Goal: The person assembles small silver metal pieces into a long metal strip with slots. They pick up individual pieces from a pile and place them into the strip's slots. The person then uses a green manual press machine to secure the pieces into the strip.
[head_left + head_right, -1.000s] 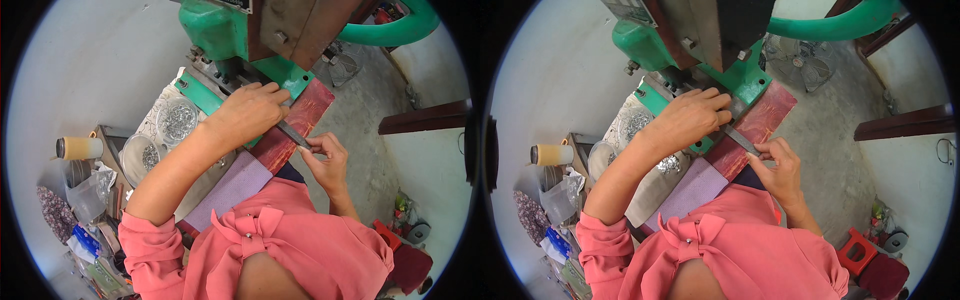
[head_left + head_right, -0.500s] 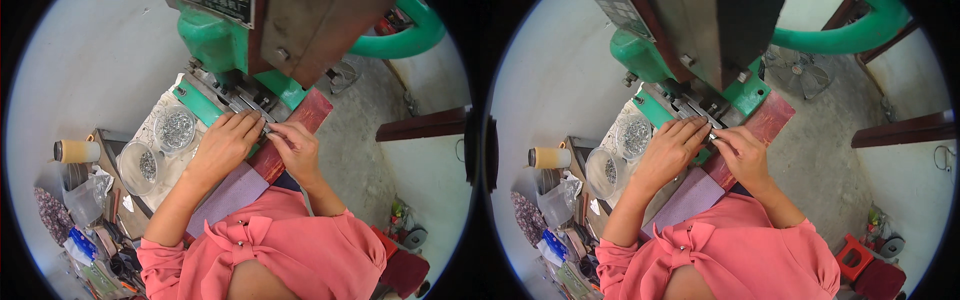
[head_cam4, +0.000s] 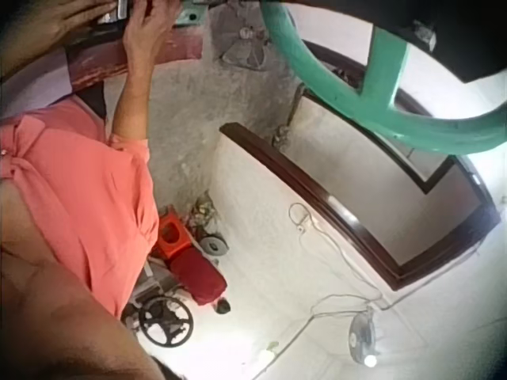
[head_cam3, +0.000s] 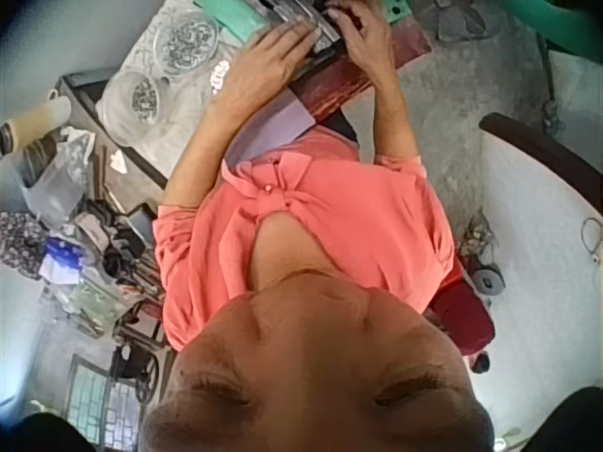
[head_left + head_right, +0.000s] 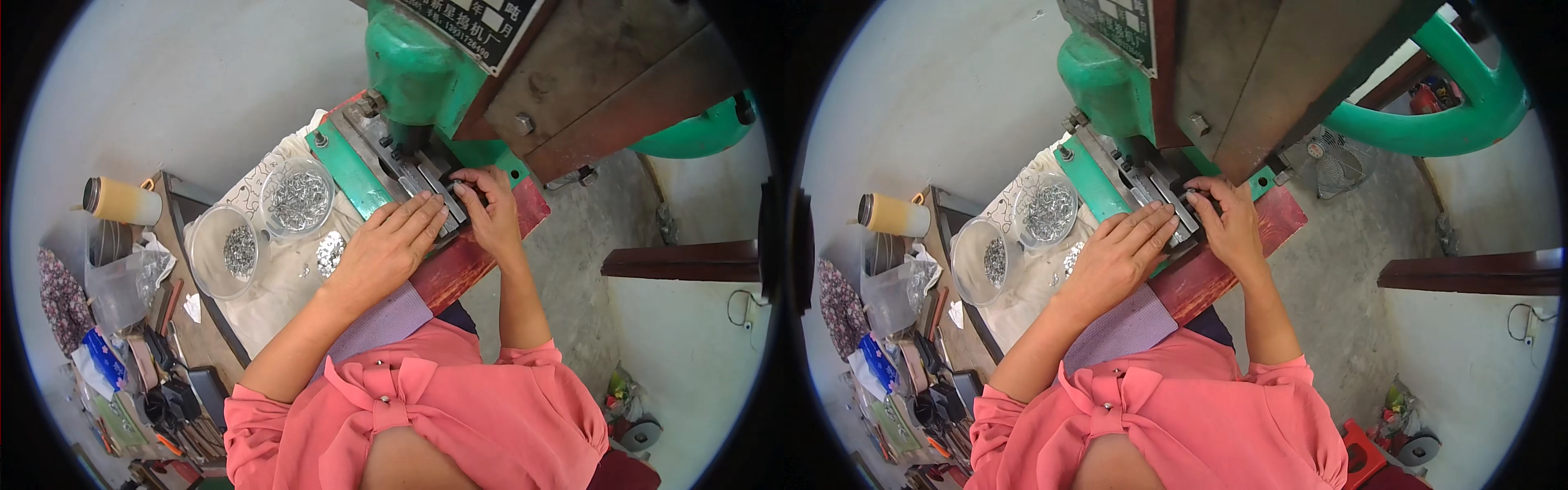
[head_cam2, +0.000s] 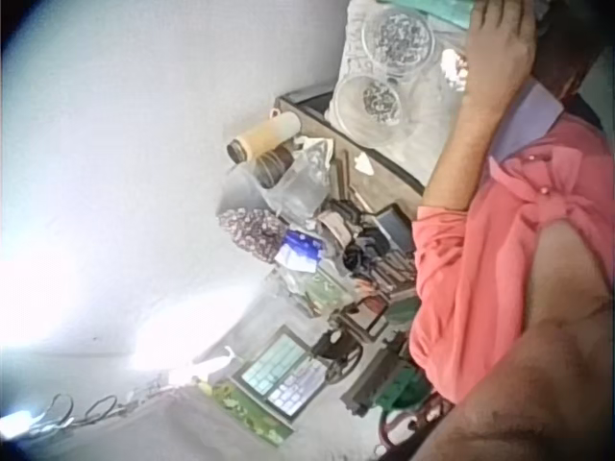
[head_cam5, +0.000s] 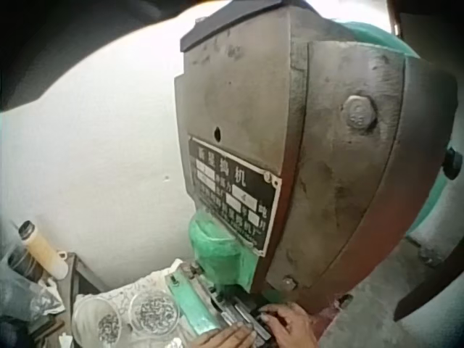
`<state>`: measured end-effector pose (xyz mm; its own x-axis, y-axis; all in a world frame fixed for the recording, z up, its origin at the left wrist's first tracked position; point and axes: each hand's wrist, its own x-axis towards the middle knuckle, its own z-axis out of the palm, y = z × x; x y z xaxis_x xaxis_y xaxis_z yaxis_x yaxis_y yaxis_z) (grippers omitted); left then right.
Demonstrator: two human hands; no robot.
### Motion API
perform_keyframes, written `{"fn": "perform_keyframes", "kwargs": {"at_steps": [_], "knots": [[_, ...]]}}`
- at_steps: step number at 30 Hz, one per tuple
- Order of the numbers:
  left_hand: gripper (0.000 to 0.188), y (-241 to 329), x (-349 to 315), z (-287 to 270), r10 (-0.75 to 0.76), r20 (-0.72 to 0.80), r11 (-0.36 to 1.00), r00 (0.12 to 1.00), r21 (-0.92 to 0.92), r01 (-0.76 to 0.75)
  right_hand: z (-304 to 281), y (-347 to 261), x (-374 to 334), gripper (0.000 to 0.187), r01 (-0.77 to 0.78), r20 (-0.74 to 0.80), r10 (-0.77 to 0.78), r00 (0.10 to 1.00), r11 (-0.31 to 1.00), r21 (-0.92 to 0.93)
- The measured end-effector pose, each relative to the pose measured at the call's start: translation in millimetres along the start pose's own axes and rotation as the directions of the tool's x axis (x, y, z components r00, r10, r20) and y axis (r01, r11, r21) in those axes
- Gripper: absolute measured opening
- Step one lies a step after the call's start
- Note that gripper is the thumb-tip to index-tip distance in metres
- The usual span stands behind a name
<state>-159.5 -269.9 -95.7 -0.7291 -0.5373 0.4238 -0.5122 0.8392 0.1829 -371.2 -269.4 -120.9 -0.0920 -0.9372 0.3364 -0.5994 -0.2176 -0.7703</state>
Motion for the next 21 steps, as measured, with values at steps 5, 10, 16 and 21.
{"fn": "perform_keyframes", "kwargs": {"at_steps": [5, 10, 16, 21], "knots": [[0.056, 4, -4, 2, -0.031, 0.001, 1.0, 1.0, -0.001, 0.031, -1, 6, 16, 0.023, 0.071, 0.089, -0.07, 0.994, 0.997, -0.001], [0.061, 7, -6, 6, -0.062, -0.019, 0.998, 0.998, -0.034, 0.062, 3, 11, 16, 0.03, 0.092, 0.051, -0.094, 0.994, 0.995, 0.041], [0.079, 8, -15, 14, -0.242, -0.132, 0.935, 0.961, -0.295, 0.195, 2, 5, 12, 0.025, 0.083, -0.05, -0.087, 0.995, 0.994, -0.064], [0.099, 11, -20, 30, -0.507, -0.15, 0.786, 0.849, -0.485, 0.383, -35, 8, 3, 0.035, 0.155, -0.648, -0.28, 0.708, 0.957, -0.244]]}}
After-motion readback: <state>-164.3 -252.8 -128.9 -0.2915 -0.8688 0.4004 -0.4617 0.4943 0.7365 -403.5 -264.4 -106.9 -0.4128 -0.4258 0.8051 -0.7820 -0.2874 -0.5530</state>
